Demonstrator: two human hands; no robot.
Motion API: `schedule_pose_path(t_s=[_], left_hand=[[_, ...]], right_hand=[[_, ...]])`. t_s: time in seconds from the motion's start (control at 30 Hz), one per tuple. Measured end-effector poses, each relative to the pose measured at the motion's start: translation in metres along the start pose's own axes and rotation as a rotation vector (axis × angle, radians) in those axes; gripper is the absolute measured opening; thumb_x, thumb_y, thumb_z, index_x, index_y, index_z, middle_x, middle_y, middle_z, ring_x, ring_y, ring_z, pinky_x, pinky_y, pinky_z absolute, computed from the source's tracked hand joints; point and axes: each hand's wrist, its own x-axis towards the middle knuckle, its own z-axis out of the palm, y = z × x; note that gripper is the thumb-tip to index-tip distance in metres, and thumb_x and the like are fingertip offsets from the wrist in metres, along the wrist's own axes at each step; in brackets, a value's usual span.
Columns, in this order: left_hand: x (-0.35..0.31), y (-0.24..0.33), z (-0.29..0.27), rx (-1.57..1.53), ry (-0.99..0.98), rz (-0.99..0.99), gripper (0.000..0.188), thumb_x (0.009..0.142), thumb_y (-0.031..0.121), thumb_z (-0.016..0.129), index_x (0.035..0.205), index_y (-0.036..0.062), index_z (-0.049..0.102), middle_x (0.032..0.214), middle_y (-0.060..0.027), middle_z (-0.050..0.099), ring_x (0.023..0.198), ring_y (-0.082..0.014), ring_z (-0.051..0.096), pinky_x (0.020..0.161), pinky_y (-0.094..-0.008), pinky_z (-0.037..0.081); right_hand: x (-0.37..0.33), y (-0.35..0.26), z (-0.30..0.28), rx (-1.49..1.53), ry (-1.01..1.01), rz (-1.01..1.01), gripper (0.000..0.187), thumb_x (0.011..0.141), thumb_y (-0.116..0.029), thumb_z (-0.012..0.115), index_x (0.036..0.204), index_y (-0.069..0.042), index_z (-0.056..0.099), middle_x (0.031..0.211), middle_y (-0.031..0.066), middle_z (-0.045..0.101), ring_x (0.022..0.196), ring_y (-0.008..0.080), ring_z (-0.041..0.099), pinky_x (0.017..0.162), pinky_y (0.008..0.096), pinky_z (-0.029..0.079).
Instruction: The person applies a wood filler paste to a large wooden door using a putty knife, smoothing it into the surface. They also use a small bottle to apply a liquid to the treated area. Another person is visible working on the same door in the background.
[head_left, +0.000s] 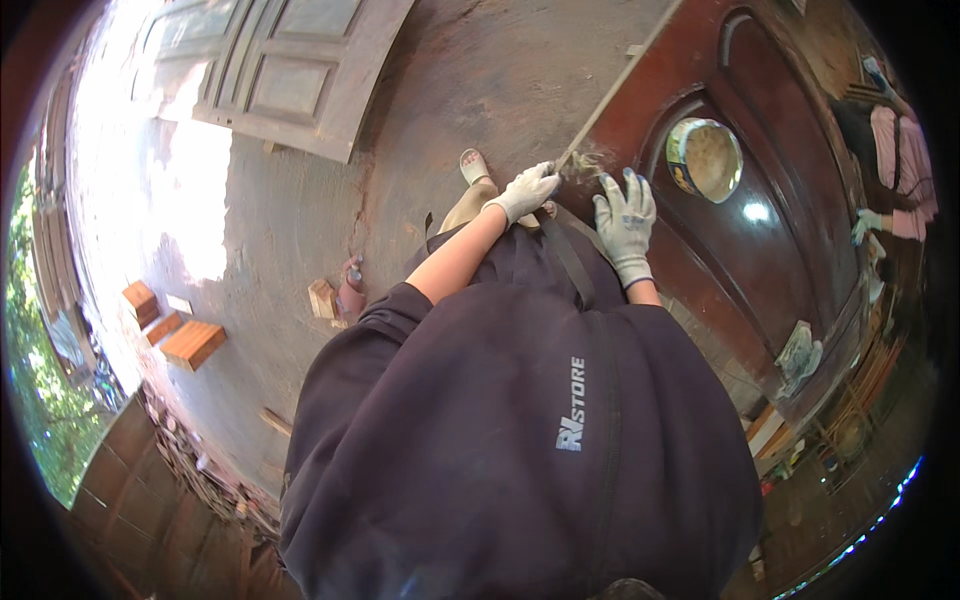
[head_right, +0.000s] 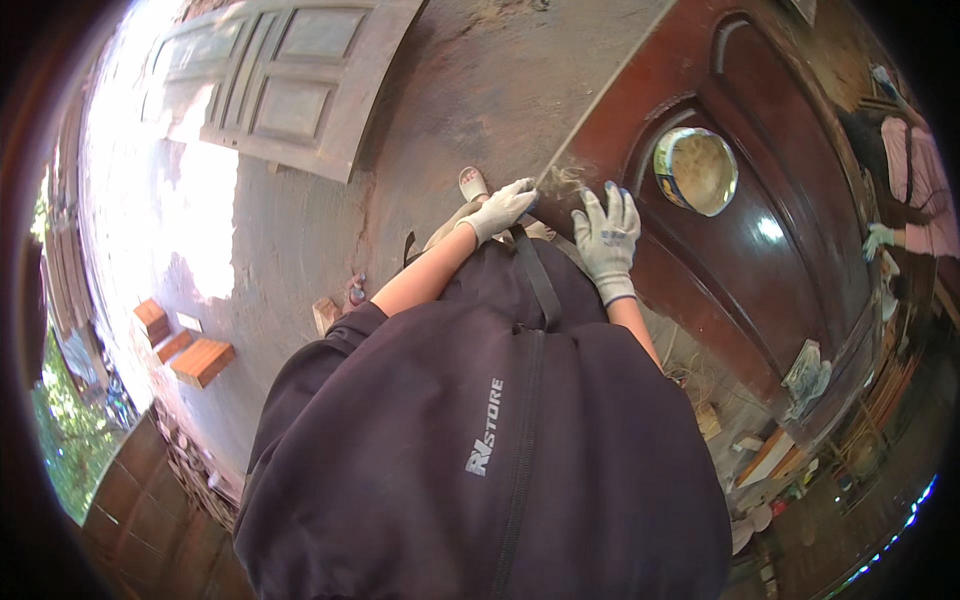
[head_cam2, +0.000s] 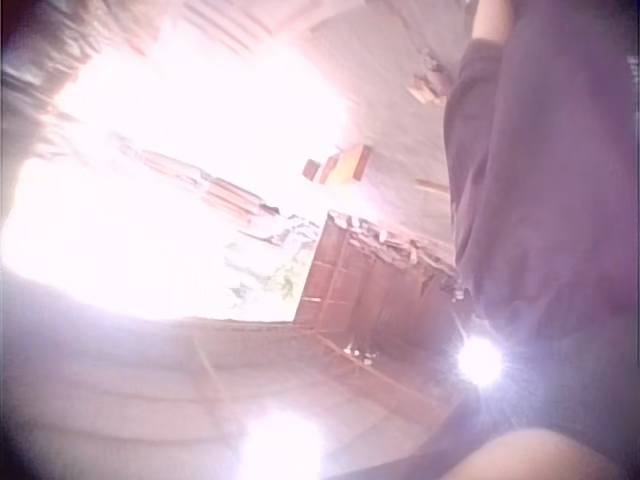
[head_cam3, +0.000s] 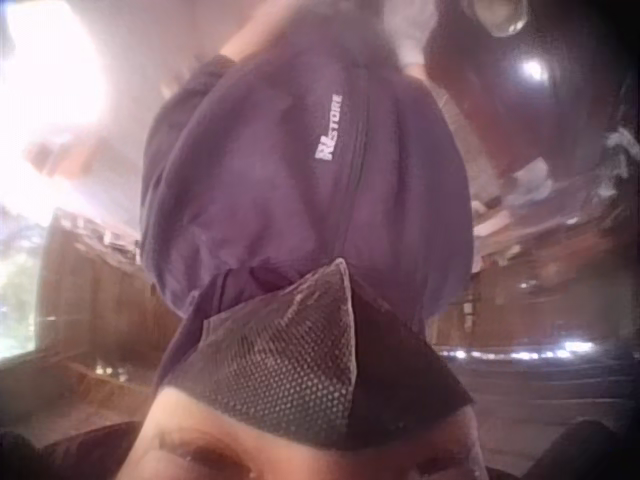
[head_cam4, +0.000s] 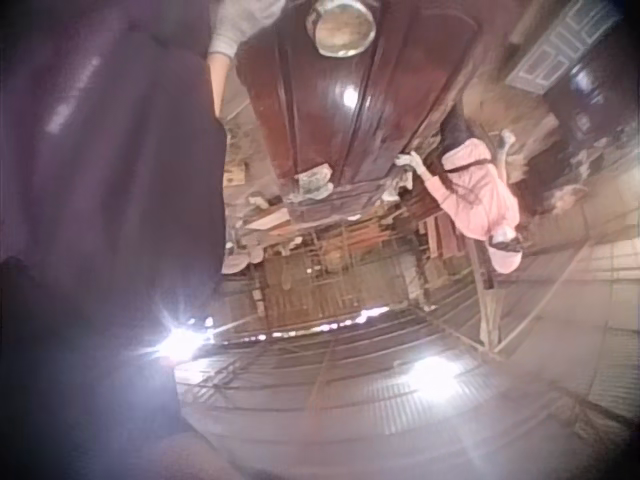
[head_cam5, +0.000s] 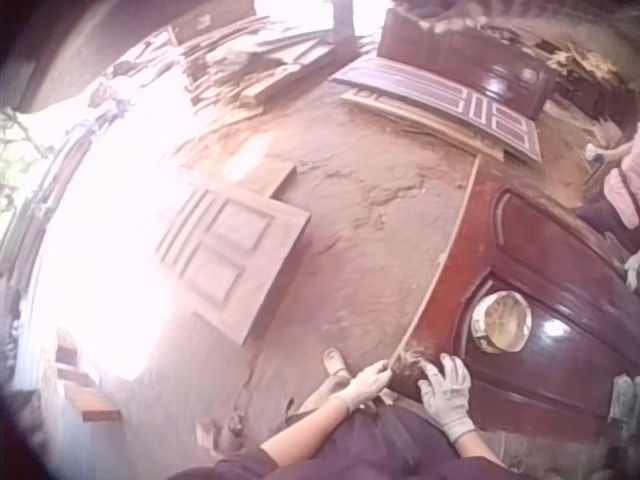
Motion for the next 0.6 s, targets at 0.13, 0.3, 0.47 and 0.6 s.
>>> schedule_pose_path(t_s=[0.13,0.3,0.47,0.6], left_hand=[[-0.020,0.034,-0.019,-0.174,-0.069,-0.235,0.054,0.097,0.046,0.046,0.133,0.0064,0.056,0.126,-0.0220,0.063,0.122,-0.0405,0.056,0.102,-0.0456,0.044],[-0.027,0.021,-0.008,-0.182,0.040,-0.153,0.058,0.097,0.049,0.046,0.135,0.0051,0.054,0.129,-0.0223,0.061,0.123,-0.0388,0.055,0.104,-0.0456,0.043],[-0.040,0.017,-0.018,-0.166,0.157,0.015,0.055,0.095,0.047,0.054,0.132,0.0067,0.056,0.118,-0.0206,0.064,0.111,-0.0379,0.060,0.097,-0.0455,0.046],[-0.034,0.010,-0.033,-0.212,0.306,0.162,0.042,0.090,0.033,0.062,0.127,0.0130,0.062,0.106,-0.0148,0.063,0.100,-0.0326,0.061,0.090,-0.0429,0.048]], right_hand=[[0.000,-0.010,0.001,0.082,-0.078,-0.057,0.043,0.089,-0.034,0.065,0.130,-0.020,0.062,0.134,0.0111,0.056,0.125,0.0335,0.049,0.105,0.0486,0.039],[0.000,-0.023,0.013,0.204,-0.451,-0.102,0.044,0.089,-0.029,0.066,0.130,-0.012,0.061,0.114,0.0079,0.063,0.102,0.0270,0.059,0.086,0.0415,0.048],[-0.011,-0.024,0.020,0.073,-0.485,-0.170,0.067,0.088,-0.031,0.069,0.145,-0.010,0.042,0.098,0.0087,0.059,0.088,0.0279,0.056,0.077,0.0427,0.046],[0.011,-0.032,0.017,0.211,-0.528,-0.125,0.057,0.086,-0.023,0.073,0.134,-0.007,0.049,0.093,0.0095,0.057,0.084,0.0277,0.055,0.075,0.0423,0.045]])
